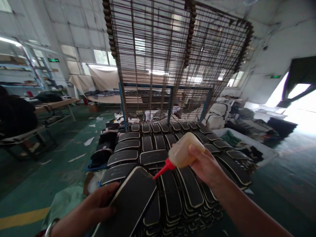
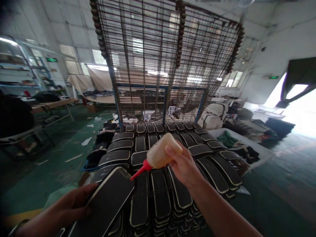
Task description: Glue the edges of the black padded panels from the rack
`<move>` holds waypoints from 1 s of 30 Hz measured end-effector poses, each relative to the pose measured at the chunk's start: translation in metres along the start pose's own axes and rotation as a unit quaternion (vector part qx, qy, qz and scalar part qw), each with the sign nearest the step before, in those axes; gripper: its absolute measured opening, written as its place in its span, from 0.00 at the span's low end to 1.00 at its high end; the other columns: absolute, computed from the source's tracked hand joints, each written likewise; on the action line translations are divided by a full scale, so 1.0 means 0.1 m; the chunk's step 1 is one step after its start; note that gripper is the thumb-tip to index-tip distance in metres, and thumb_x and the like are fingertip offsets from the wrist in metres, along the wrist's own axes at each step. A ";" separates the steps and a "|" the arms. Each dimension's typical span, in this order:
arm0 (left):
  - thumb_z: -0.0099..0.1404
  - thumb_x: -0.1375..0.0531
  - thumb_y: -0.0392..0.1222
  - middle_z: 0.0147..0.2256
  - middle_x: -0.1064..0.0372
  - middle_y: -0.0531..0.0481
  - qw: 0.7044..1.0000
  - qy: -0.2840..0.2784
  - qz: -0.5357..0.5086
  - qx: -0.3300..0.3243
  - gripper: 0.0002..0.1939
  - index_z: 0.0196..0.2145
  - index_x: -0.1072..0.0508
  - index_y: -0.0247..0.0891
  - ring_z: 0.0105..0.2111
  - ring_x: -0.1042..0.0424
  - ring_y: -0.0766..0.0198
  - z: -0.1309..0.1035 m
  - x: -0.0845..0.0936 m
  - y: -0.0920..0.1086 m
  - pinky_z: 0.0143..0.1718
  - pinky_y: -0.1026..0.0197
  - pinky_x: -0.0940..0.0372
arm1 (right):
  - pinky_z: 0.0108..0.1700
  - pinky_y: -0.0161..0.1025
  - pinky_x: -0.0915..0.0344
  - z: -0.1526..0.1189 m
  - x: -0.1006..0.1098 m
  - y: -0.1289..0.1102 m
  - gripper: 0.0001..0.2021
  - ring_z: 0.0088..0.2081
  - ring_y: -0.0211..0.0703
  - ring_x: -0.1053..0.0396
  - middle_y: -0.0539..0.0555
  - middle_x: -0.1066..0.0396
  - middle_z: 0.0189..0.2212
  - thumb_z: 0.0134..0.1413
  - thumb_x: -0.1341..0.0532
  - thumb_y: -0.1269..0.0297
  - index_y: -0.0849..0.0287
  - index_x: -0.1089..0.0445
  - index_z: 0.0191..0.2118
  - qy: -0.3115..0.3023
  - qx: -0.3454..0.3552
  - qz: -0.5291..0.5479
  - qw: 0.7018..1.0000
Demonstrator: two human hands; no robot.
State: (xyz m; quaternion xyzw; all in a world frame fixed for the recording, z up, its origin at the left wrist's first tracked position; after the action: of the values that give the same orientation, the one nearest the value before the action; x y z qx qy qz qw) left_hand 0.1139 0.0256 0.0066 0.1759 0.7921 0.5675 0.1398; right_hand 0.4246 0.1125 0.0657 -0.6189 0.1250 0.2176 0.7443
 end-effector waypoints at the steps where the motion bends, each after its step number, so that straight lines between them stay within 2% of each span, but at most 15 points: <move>1: 0.56 0.32 0.40 0.52 0.19 0.51 1.000 0.008 0.002 0.001 0.22 0.50 0.17 0.51 0.53 0.24 0.44 0.00 0.02 -0.03 0.58 0.46 0.32 | 0.46 0.44 0.27 -0.01 -0.03 0.00 0.20 0.40 0.50 0.25 0.54 0.20 0.38 0.45 0.20 0.50 0.53 0.19 0.42 -0.009 0.004 -0.007 1.000; 3: 0.56 0.31 0.40 0.53 0.19 0.52 1.000 0.011 -0.003 -0.001 0.23 0.51 0.18 0.52 0.54 0.25 0.43 -0.01 0.04 -0.07 0.59 0.46 0.34 | 0.43 0.41 0.28 -0.03 -0.07 0.01 0.19 0.39 0.47 0.26 0.53 0.21 0.37 0.46 0.20 0.51 0.54 0.19 0.42 -0.018 0.007 -0.016 1.000; 6: 0.59 0.33 0.40 0.52 0.19 0.51 1.000 -0.019 -0.014 -0.007 0.23 0.52 0.19 0.51 0.52 0.23 0.43 -0.02 0.00 -0.08 0.57 0.45 0.31 | 0.41 0.38 0.29 -0.06 -0.05 0.03 0.20 0.37 0.46 0.27 0.52 0.22 0.35 0.44 0.19 0.53 0.54 0.19 0.41 -0.007 0.015 -0.019 1.000; 9: 0.59 0.33 0.39 0.51 0.18 0.50 0.999 -0.004 -0.040 -0.004 0.21 0.51 0.18 0.49 0.50 0.22 0.45 -0.04 -0.01 -0.06 0.54 0.48 0.29 | 0.40 0.37 0.28 -0.09 -0.01 0.06 0.22 0.37 0.46 0.26 0.54 0.21 0.36 0.41 0.18 0.54 0.56 0.19 0.41 0.023 0.010 -0.002 1.000; 13: 0.58 0.30 0.40 0.48 0.17 0.46 0.994 0.012 -0.108 0.023 0.21 0.50 0.18 0.45 0.46 0.19 0.45 -0.05 -0.04 -0.14 0.51 0.47 0.27 | 0.32 0.36 0.28 -0.13 0.07 0.18 0.22 0.35 0.46 0.26 0.54 0.21 0.35 0.38 0.17 0.52 0.55 0.18 0.39 0.085 0.003 0.034 0.996; 16: 0.58 0.29 0.39 0.46 0.16 0.46 0.986 0.010 -0.161 0.042 0.20 0.49 0.19 0.44 0.44 0.18 0.45 -0.06 -0.08 -0.23 0.49 0.46 0.25 | 0.28 0.35 0.29 -0.14 0.11 0.26 0.19 0.34 0.45 0.26 0.51 0.21 0.34 0.39 0.17 0.53 0.53 0.19 0.37 0.120 0.016 0.050 0.991; 19: 0.58 0.29 0.37 0.44 0.15 0.46 0.980 0.009 -0.195 0.044 0.20 0.48 0.19 0.44 0.44 0.17 0.45 -0.05 -0.09 -0.28 0.47 0.47 0.25 | 0.26 0.34 0.30 -0.15 0.11 0.31 0.17 0.32 0.43 0.27 0.50 0.23 0.32 0.43 0.18 0.54 0.54 0.19 0.37 0.126 0.021 0.052 0.990; 25: 0.58 0.29 0.36 0.43 0.16 0.44 0.972 0.015 -0.231 0.040 0.20 0.49 0.19 0.42 0.43 0.17 0.46 -0.01 -0.09 -0.30 0.45 0.49 0.24 | 0.30 0.36 0.25 -0.25 0.07 0.37 0.20 0.33 0.45 0.25 0.53 0.21 0.34 0.43 0.18 0.54 0.57 0.19 0.39 0.127 0.016 0.053 0.990; 30: 0.56 0.28 0.34 0.42 0.16 0.43 0.966 0.051 -0.249 0.047 0.20 0.47 0.19 0.40 0.40 0.16 0.47 -0.05 -0.10 -0.25 0.44 0.49 0.24 | 0.33 0.36 0.24 -0.36 0.03 0.44 0.19 0.34 0.46 0.24 0.54 0.20 0.34 0.43 0.18 0.55 0.58 0.19 0.39 0.126 0.008 0.059 0.990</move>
State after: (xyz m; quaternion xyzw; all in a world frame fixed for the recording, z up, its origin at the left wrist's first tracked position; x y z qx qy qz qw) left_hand 0.1179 0.0097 -0.0157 -0.0501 0.8427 0.4853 0.2276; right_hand 0.4085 0.0839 0.0187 -0.6271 0.2561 0.1803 0.7132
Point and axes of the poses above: each hand's wrist, its own z-axis towards the middle knuckle, its own x-axis out of the back of the hand, y = z × x, the point moved 7 cm from there along z, towards the middle knuckle
